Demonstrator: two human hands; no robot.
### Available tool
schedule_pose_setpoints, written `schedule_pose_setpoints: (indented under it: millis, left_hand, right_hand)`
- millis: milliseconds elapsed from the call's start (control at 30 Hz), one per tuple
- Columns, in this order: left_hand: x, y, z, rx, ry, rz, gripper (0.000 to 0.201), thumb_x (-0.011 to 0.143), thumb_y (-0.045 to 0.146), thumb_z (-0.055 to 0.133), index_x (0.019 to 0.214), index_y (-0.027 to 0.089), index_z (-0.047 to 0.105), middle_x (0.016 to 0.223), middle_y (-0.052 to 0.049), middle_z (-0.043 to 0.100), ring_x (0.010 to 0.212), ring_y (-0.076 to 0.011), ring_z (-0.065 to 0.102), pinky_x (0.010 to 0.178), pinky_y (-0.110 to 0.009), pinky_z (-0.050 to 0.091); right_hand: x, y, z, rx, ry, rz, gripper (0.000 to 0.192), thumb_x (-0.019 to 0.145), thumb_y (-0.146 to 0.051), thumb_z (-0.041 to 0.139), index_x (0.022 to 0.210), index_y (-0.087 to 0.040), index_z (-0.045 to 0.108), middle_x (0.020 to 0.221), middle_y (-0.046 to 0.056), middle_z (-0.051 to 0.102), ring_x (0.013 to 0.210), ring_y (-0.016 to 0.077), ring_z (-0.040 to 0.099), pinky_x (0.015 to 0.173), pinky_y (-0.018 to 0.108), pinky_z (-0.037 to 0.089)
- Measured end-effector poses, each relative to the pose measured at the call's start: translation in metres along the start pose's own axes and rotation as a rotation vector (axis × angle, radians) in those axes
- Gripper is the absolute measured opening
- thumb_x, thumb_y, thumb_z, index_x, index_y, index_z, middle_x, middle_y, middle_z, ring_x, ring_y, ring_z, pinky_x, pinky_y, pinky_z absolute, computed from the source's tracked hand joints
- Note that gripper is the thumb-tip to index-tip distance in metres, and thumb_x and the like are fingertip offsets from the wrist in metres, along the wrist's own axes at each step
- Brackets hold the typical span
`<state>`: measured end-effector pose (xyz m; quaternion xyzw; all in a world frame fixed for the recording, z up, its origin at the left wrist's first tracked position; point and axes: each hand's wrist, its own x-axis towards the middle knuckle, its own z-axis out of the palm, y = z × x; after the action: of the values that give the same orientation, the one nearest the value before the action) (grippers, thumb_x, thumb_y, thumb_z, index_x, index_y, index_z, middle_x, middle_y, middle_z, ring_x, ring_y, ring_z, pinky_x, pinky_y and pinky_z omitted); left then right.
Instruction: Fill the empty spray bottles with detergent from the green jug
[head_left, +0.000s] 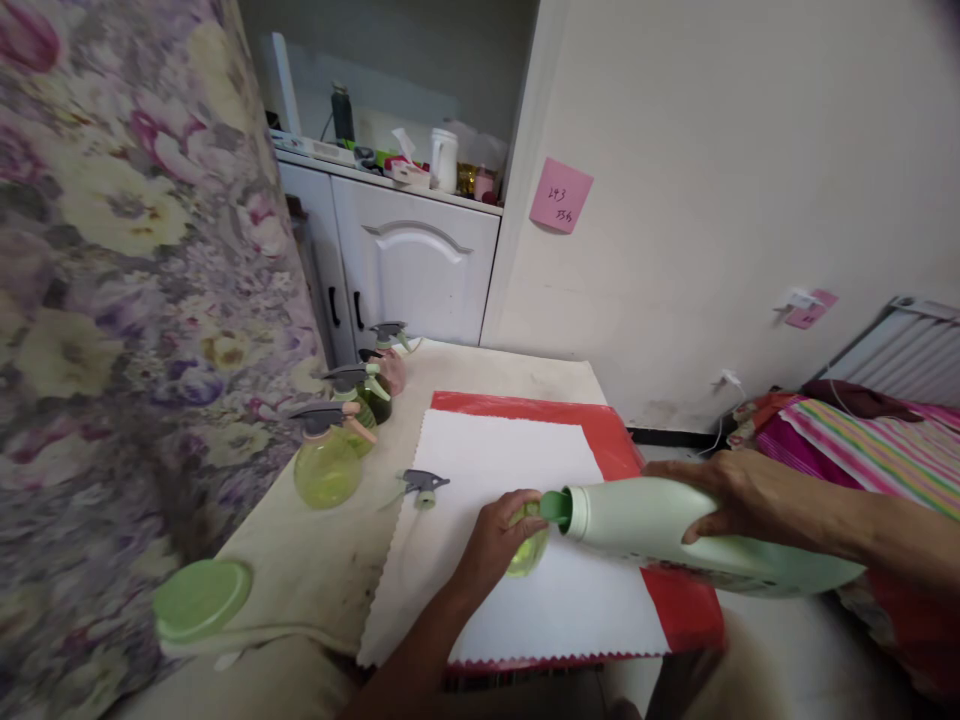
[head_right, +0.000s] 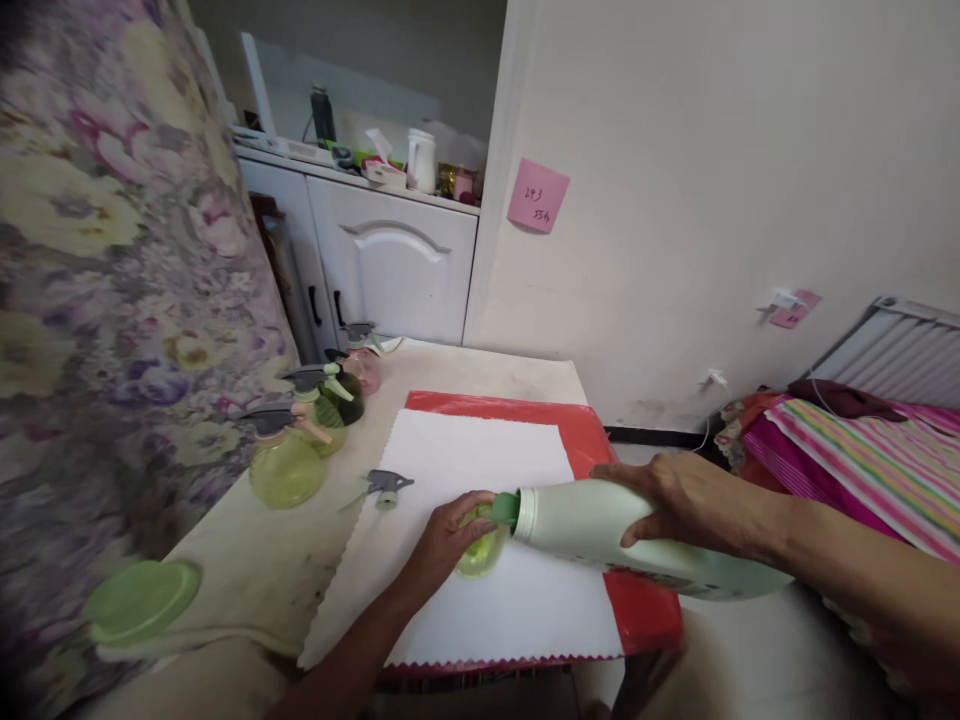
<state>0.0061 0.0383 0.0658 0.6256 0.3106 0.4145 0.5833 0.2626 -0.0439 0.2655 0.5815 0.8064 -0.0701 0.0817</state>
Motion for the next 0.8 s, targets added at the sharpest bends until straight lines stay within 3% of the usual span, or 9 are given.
schedule_pose_setpoints:
  millis: [300, 800]
  left_hand:
    - [-0.0002, 0.0011, -0.0011, 0.014, -0.018, 0.018, 0.024, 0.077, 0.031, 0.067, 0.097, 0.018, 0.071, 0.099, -0.006, 0.072, 0.093, -0.0232, 0.063, 0.085, -0.030, 0.046]
    - [-0.0001, 0.0020, -0.0006, -0.006, -0.033, 0.031, 0.025, 0.077, 0.032, 0.066, 0.097, 0.018, 0.071, 0.097, -0.006, 0.071, 0.092, -0.0227, 0.062, 0.082, -0.029, 0.046]
  right_hand:
    - [0.0007, -0.0051, -0.0044, -0.009, -0.101, 0.018, 0.064, 0.085, -0.059, 0.052, 0.135, -0.018, 0.050, 0.080, 0.011, 0.071, 0.075, 0.0272, 0.068, 0.065, 0.029, 0.048]
    - [-0.0008, -0.0032, -0.0038, 0.025, -0.083, 0.016, 0.064, 0.084, -0.059, 0.055, 0.134, -0.020, 0.051, 0.079, 0.008, 0.071, 0.072, 0.0251, 0.067, 0.064, 0.030, 0.048]
